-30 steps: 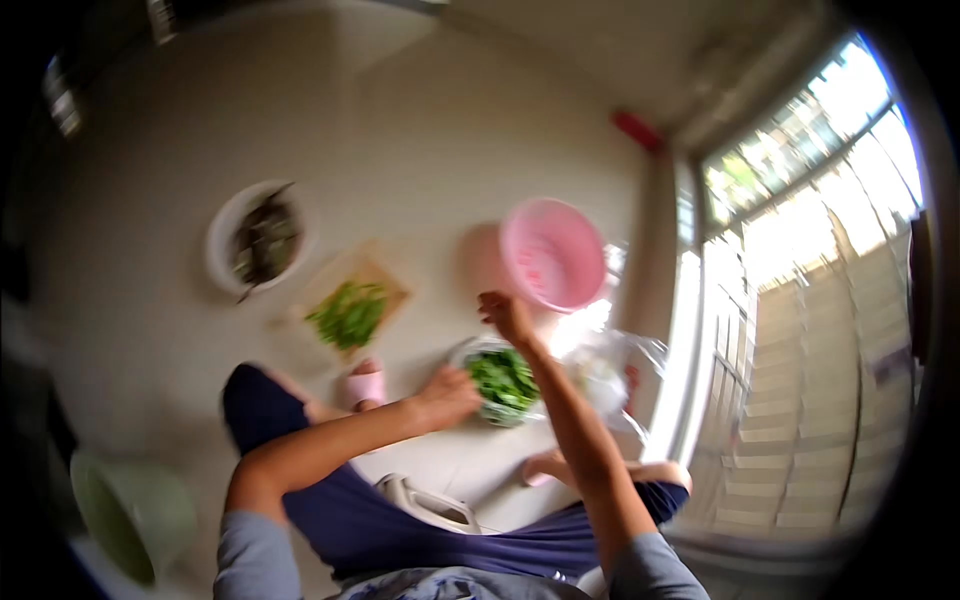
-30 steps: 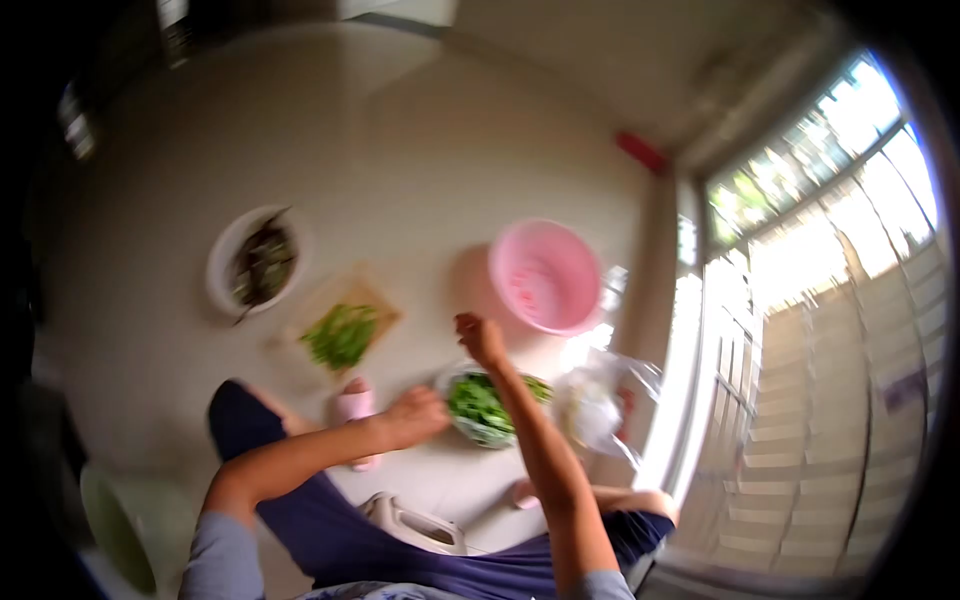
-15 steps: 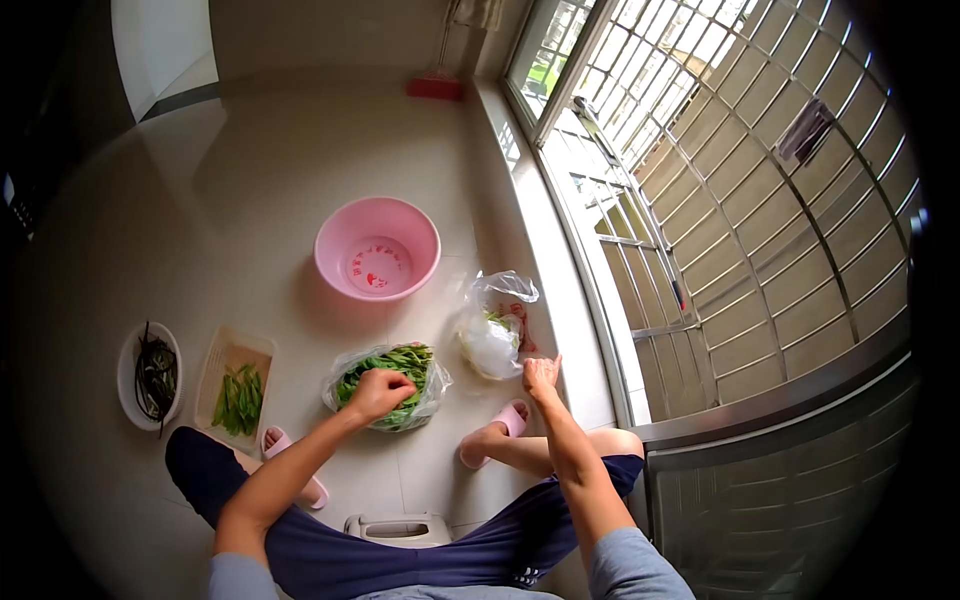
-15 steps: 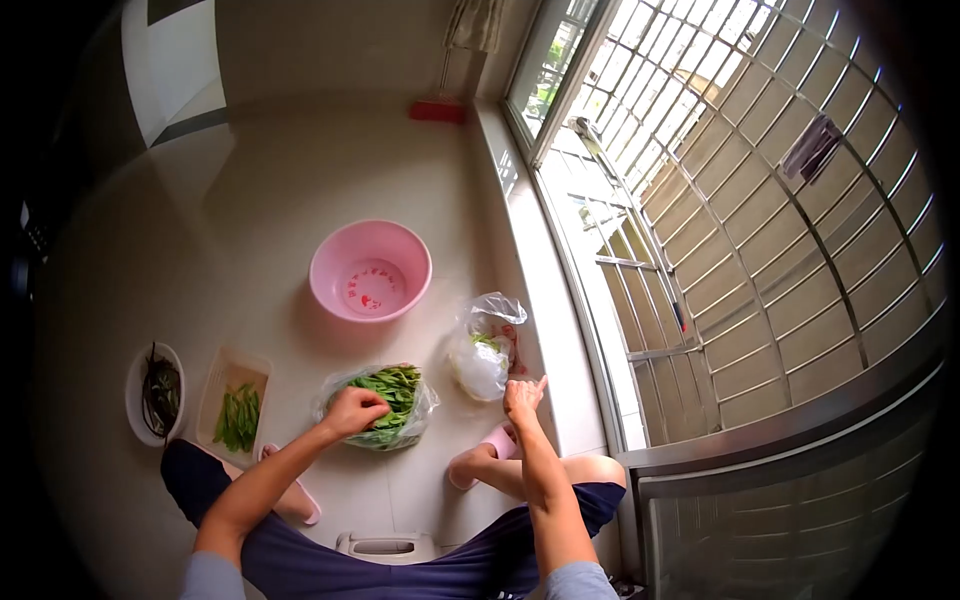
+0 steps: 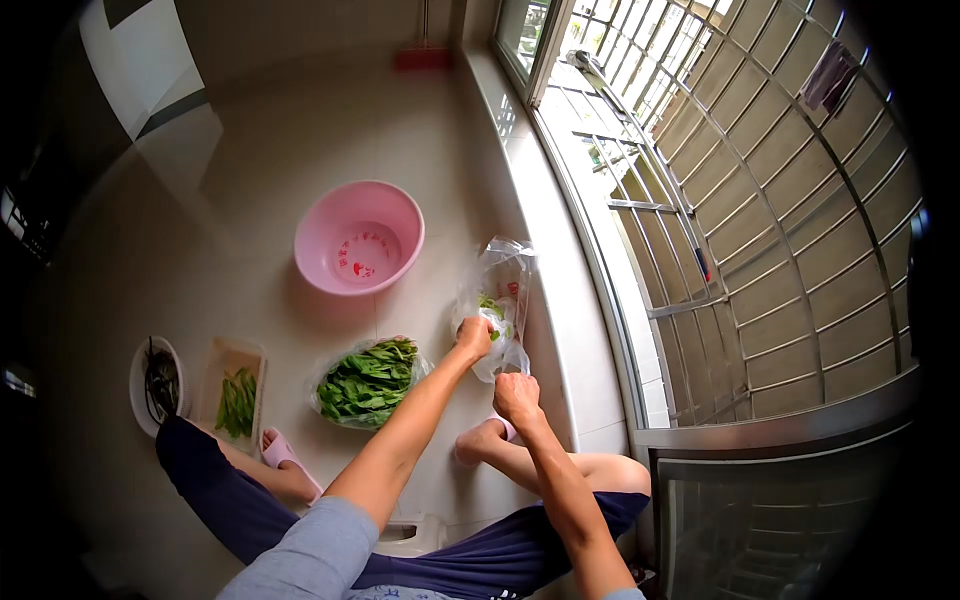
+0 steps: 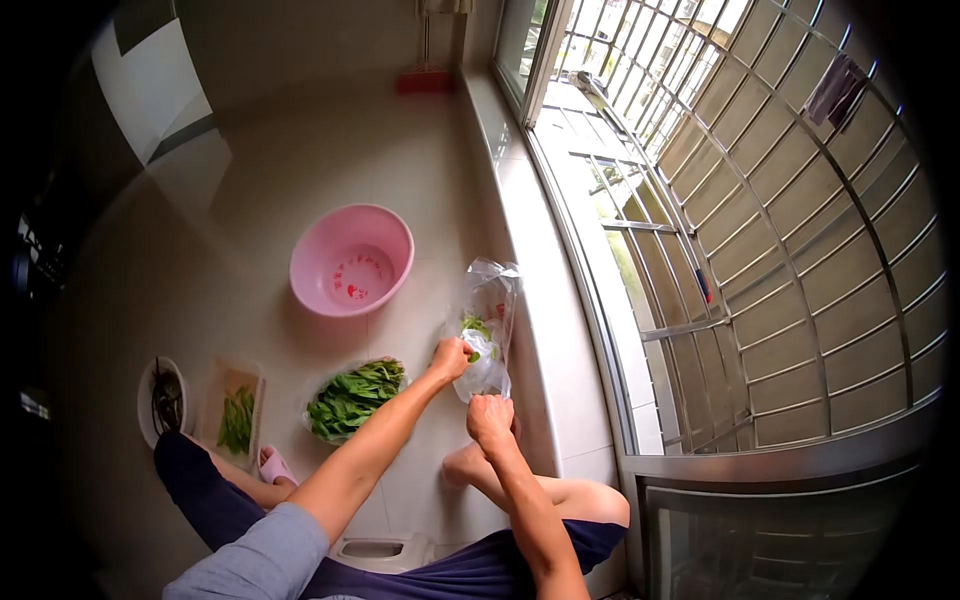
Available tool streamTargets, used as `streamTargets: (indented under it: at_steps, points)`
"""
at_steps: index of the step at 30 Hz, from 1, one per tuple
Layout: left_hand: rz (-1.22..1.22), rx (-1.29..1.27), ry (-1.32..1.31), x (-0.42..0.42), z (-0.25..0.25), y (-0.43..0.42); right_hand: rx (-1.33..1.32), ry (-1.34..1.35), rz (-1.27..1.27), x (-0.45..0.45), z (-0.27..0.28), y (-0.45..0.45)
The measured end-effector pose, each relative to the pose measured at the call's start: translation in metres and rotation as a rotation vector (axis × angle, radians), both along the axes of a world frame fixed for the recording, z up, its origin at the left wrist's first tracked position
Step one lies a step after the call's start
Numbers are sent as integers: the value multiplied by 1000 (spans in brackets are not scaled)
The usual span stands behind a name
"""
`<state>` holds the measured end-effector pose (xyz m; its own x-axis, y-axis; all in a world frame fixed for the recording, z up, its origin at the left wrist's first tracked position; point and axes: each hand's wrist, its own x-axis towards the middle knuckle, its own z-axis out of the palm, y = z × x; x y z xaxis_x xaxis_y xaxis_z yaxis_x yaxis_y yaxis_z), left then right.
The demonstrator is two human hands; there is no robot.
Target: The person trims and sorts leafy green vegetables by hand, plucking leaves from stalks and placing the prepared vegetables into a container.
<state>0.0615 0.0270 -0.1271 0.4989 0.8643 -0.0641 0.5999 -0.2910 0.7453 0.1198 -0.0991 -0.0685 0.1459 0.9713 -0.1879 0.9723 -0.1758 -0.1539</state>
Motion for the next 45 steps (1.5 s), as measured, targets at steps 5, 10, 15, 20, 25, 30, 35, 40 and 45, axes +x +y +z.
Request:
streamTargets:
  at_steps: [5, 10, 15, 20, 25, 30, 35, 40, 45]
  points:
    - [-5, 69, 126, 6, 9, -6, 47, 51, 40, 1, 1, -1]
    - [-116, 232, 126, 5, 2, -5, 89, 61, 31, 0, 1, 0]
    - [-292, 607, 319, 1, -7, -9, 41, 79, 21, -4, 1, 0]
    - [-425, 612, 491, 4, 0, -9, -27, 88, 6, -10, 3, 3]
    - [-394, 550, 543, 5, 4, -14, -60, 100, 17, -12, 9, 6]
    - [-416, 477, 554, 8, 9, -8, -61, 84, 5, -10, 8, 6]
    - [-253, 628, 251, 0, -6, -17, -50, 94, -12, -12, 6, 4]
    - [-270, 366, -21, -19, 29, -5, 222, -126, 83, -22, 2, 2]
    - [29, 355, -89, -107, 18, 2, -284, 216, 191, -64, 12, 6]
